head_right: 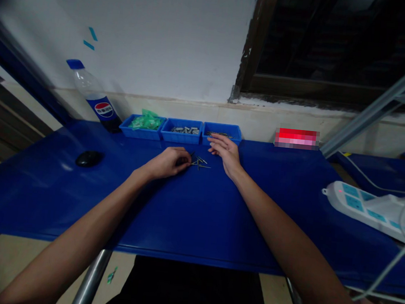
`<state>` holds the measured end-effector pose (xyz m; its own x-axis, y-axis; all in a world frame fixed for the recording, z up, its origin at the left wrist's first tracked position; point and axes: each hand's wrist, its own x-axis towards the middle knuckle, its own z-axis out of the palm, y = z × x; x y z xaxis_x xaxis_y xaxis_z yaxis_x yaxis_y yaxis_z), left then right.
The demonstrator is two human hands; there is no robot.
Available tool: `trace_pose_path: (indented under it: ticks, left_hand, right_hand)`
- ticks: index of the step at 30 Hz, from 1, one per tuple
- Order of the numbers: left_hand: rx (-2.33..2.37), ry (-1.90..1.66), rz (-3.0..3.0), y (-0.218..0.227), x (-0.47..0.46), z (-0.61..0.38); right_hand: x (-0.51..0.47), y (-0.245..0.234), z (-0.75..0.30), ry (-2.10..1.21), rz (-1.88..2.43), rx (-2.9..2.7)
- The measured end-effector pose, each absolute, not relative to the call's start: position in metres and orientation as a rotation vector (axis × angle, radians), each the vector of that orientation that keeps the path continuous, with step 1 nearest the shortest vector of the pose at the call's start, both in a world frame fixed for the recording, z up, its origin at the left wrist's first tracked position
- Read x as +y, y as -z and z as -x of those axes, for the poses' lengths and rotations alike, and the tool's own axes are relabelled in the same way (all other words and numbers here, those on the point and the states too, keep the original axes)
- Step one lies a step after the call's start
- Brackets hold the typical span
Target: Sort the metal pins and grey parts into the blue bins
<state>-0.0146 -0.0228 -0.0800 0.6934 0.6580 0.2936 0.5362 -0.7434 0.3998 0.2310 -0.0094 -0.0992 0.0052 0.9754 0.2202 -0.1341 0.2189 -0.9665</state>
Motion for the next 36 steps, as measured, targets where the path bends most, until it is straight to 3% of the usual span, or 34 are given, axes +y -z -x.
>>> trace_pose_path:
  ticks: [8, 22, 36]
  left_hand:
    - [0.971, -0.634, -2.618, 0.079, -0.023, 0.016]
    - [1.062, -1.102, -2.035, 0.077, -0.029, -0.002]
    - [1.108, -1.182, -2.037, 0.083, -0.031, -0.009]
  right_hand:
    - [-0.009, 0.099, -0.231, -1.136, 0.915, -1.177]
    - [-0.016, 0.098, -0.223, -1.209, 0.886, -1.522]
    - [-0.012, 0.098, -0.227, -1.268, 0.866, -1.513]
